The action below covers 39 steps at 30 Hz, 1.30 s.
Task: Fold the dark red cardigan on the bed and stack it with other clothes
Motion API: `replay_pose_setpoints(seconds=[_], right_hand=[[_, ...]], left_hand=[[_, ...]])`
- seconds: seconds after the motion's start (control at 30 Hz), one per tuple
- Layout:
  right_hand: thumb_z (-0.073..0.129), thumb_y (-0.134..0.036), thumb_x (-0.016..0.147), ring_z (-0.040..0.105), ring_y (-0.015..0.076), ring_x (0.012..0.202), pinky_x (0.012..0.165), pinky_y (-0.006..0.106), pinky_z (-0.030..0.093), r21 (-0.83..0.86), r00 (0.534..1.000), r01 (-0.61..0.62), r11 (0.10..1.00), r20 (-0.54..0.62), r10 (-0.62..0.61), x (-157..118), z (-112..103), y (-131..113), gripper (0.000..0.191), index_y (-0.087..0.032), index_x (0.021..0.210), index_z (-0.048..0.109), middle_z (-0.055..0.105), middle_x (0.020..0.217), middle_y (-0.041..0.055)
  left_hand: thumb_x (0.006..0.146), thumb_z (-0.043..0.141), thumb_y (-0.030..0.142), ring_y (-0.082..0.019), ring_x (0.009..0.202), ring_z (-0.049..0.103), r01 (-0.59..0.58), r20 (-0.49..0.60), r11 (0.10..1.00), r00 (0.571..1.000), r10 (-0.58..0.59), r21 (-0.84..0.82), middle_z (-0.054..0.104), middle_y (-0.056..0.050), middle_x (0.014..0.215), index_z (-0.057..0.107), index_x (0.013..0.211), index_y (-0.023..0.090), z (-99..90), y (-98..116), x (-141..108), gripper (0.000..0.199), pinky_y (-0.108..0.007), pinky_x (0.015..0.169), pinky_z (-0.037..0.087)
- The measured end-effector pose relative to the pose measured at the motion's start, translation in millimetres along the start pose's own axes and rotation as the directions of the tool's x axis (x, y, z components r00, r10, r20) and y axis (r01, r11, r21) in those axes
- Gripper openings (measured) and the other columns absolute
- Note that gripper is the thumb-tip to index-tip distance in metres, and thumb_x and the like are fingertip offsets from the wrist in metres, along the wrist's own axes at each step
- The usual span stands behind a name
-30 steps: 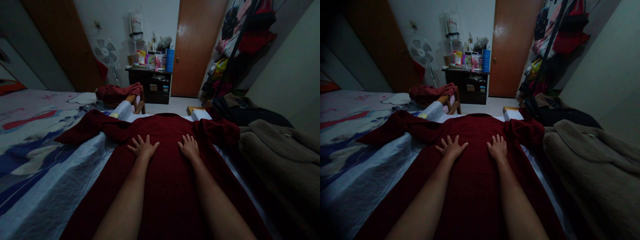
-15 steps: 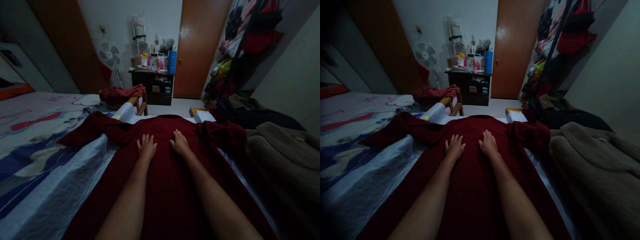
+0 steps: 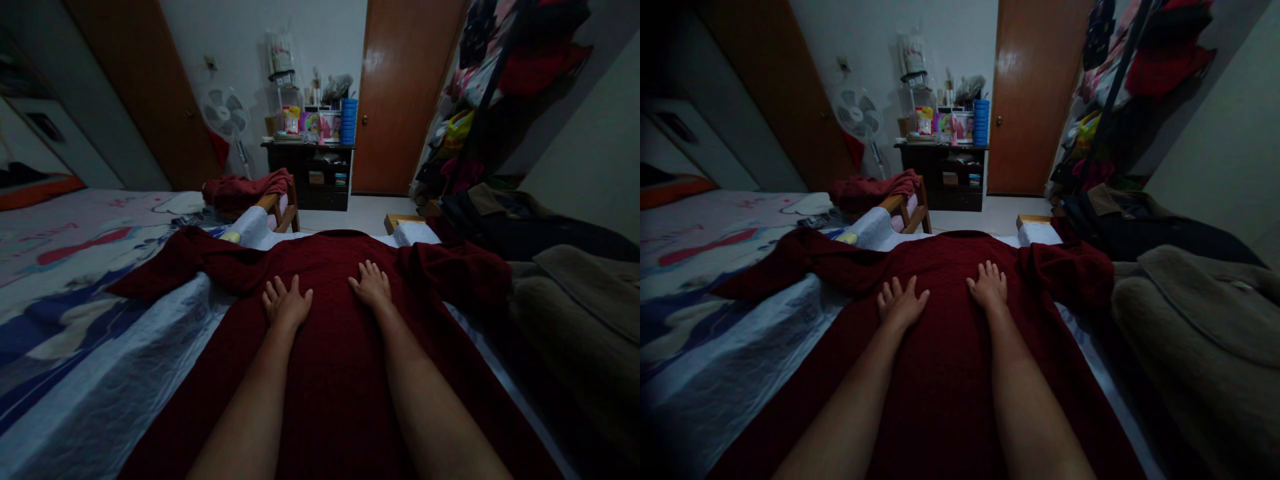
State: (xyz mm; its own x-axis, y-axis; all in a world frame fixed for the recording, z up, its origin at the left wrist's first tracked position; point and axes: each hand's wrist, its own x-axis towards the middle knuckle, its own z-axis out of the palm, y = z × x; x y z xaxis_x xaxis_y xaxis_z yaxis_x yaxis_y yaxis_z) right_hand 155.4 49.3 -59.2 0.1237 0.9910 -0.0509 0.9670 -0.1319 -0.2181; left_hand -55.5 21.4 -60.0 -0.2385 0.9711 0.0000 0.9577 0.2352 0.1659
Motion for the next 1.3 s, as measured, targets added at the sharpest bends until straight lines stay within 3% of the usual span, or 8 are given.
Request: replay_pose_setpoints(seconds=[0.23, 0.37, 0.43, 0.53, 0.6, 0.77, 1.03, 1.3], right_hand=[[0.03, -0.058, 0.093, 0.009, 0.0252, 0.147, 0.116, 0.046, 0.008, -0.013, 0.998, -0.058, 0.998, -0.015, 0.057, -3, 1, 0, 0.069, -0.021, 0.151, 0.027, 0.015, 0.161, 0.0068], [0.029, -0.057, 0.093, 0.008, 0.0252, 0.147, 0.116, 0.046, 0.008, -0.027, 0.998, -0.059, 0.998, -0.024, 0.058, -4, 2, -1, 0.068, -0.021, 0.151, 0.027, 0.015, 0.161, 0.0068], [0.028, -0.057, 0.094, 0.008, 0.0254, 0.147, 0.116, 0.047, 0.008, -0.039, 0.998, -0.057, 0.998, -0.024, 0.056, -4, 2, -2, 0.069, -0.02, 0.152, 0.026, 0.015, 0.161, 0.0069], [0.028, -0.057, 0.094, 0.008, 0.0253, 0.147, 0.116, 0.047, 0.008, -0.042, 0.998, -0.06, 0.997, -0.028, 0.059, -4, 3, -2, 0.069, -0.02, 0.152, 0.026, 0.014, 0.161, 0.0064], [0.029, -0.057, 0.093, 0.009, 0.0251, 0.147, 0.116, 0.047, 0.009, -0.036, 0.998, -0.06, 0.998, -0.032, 0.059, -4, 3, -2, 0.068, -0.021, 0.151, 0.026, 0.015, 0.161, 0.0063], [0.027, -0.057, 0.094, 0.009, 0.0253, 0.147, 0.116, 0.047, 0.008, -0.031, 0.998, -0.055, 0.998, -0.044, 0.053, -4, 4, -2, 0.068, -0.021, 0.151, 0.027, 0.016, 0.16, 0.0065], [0.03, -0.056, 0.093, 0.01, 0.0259, 0.147, 0.116, 0.048, 0.009, -0.023, 0.997, -0.053, 0.998, -0.05, 0.051, -4, 4, -2, 0.068, -0.021, 0.151, 0.028, 0.018, 0.16, 0.0069], [0.031, -0.056, 0.093, 0.009, 0.0258, 0.147, 0.116, 0.047, 0.007, -0.004, 0.998, -0.061, 0.998, -0.027, 0.06, -4, 2, -3, 0.068, -0.021, 0.151, 0.027, 0.015, 0.161, 0.0064]], left_hand=[[0.089, 0.031, 0.06, -0.043, 0.144, 0.016, 0.016, -0.01, 0.999, 1.0, -0.015, 0.044, 0.025, -0.016, 0.157, 0.035, 0.148, 0.026, -0.1, 1, -1, 0.069, -0.056, 0.113, 0.018], [0.092, 0.031, 0.051, -0.037, 0.146, 0.014, 0.008, 0.09, 0.999, 0.996, -0.012, 0.044, 0.02, -0.015, 0.159, 0.031, 0.15, 0.022, -3.3, 11, 9, 0.065, -0.056, 0.115, 0.016], [0.094, 0.03, 0.044, -0.03, 0.147, 0.016, -0.114, 0.141, 0.993, 0.984, 0.113, -0.001, 0.018, -0.012, 0.16, 0.028, 0.151, 0.019, -4.0, 21, 19, 0.062, -0.05, 0.116, 0.018], [0.096, 0.024, 0.042, -0.022, 0.146, 0.019, -0.339, 0.149, 0.938, 0.926, 0.347, -0.078, 0.019, -0.009, 0.16, 0.024, 0.151, 0.016, 0.1, 40, 33, 0.061, -0.042, 0.116, 0.022], [0.096, 0.023, 0.045, -0.022, 0.146, 0.019, -0.386, 0.118, 0.919, 0.912, 0.392, -0.075, 0.021, -0.01, 0.159, 0.024, 0.151, 0.014, 5.8, 49, 43, 0.062, -0.041, 0.117, 0.022], [0.094, 0.022, 0.056, -0.025, 0.147, 0.017, -0.332, 0.025, 0.943, 0.943, 0.332, -0.025, 0.021, -0.009, 0.159, 0.026, 0.151, 0.017, 16.8, 52, 70, 0.069, -0.044, 0.118, 0.019], [0.085, 0.026, 0.072, -0.037, 0.145, 0.018, -0.208, -0.005, 0.978, 0.978, 0.208, -0.029, 0.025, -0.011, 0.158, 0.031, 0.15, 0.025, 13.4, 45, 121, 0.08, -0.051, 0.116, 0.017], [0.09, 0.031, 0.06, -0.032, 0.144, 0.023, -0.219, -0.046, 0.974, 0.975, 0.216, -0.051, 0.031, -0.013, 0.155, 0.036, 0.147, 0.021, 8.4, 41, 123, 0.069, -0.047, 0.115, 0.02]])
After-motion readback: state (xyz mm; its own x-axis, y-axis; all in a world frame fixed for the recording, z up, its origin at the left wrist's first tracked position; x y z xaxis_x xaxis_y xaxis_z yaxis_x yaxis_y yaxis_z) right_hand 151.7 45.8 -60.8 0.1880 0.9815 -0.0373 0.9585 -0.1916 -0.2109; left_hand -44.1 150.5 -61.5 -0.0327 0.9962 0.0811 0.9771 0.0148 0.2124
